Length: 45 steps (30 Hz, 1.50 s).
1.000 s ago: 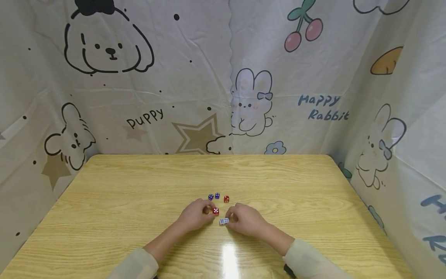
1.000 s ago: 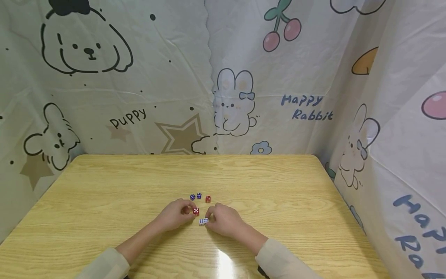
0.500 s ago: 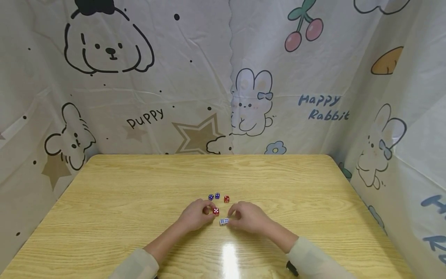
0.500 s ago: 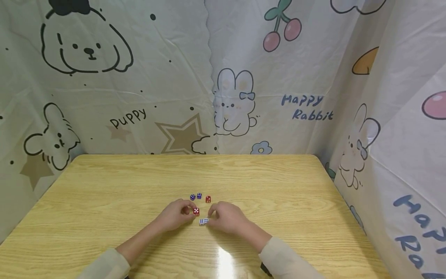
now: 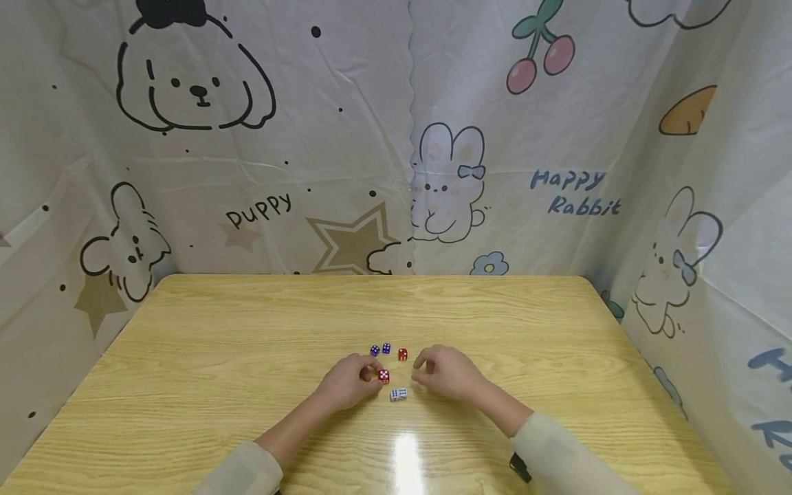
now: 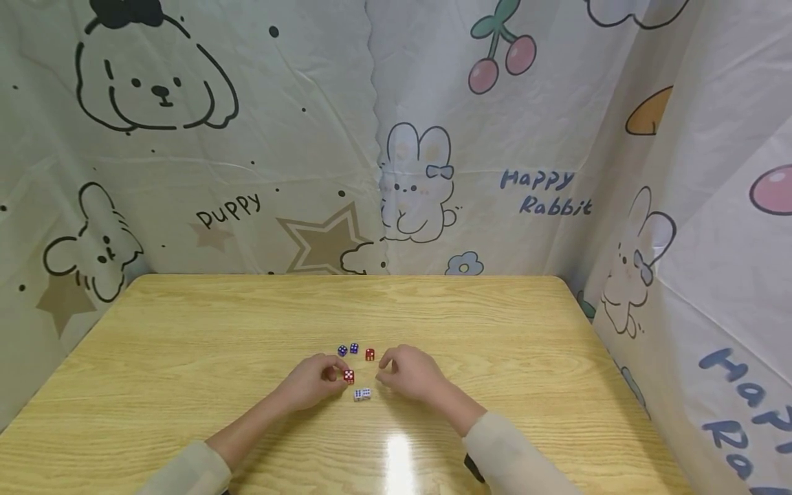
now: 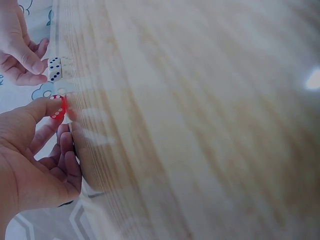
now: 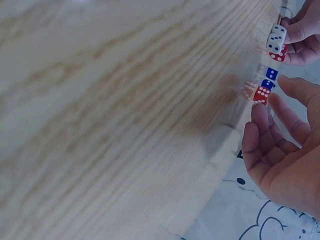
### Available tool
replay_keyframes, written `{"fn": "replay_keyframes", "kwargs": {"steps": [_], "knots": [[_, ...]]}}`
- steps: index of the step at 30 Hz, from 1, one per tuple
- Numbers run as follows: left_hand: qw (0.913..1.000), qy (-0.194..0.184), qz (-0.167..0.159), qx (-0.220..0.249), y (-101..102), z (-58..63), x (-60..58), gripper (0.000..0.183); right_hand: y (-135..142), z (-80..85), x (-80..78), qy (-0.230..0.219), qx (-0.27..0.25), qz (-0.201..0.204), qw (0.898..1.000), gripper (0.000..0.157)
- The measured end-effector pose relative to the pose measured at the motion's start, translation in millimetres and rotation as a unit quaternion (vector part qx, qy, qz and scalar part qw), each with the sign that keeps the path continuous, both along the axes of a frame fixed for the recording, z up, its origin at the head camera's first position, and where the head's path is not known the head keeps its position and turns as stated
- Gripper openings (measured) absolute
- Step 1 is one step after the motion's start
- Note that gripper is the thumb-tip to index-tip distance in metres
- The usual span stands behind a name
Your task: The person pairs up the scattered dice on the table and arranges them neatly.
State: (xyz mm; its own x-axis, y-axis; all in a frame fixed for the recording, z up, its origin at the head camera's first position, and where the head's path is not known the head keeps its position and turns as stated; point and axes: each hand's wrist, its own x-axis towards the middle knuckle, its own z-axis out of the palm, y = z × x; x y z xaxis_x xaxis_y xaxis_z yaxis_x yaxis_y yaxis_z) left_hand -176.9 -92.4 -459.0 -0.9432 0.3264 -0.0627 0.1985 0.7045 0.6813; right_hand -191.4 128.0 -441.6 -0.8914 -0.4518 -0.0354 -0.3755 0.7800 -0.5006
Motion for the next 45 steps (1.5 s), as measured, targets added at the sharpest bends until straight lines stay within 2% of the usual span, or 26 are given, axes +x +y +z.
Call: {"fn": "replay_keyframes", "kwargs": {"steps": [9, 20, 31, 45], "knots": [[1.0, -0.001, 0.004, 0.002, 0, -1.0, 0.2, 0.021, 0, -0.1, -8.1, 0.006, 0.001, -0.029, 1.0, 0.015], [1.0, 0.002, -0.002, -0.001, 0, -1.7, -1.2, 0.019, -2, -1.1, -16.5, 0.007, -0.002, -0.063, 0.998, 0.016], [1.0, -0.005, -0.001, 0.004, 0, -1.6, -1.3, 0.02, -9, -2.9, -23.2, 0.0, -0.019, -0.069, 0.997, 0.017], [1.0, -0.002, -0.005, 0.001, 0, -0.6, -0.8, 0.02, -14, -8.0, -25.6, -0.013, -0.016, -0.069, 0.997, 0.018]]}}
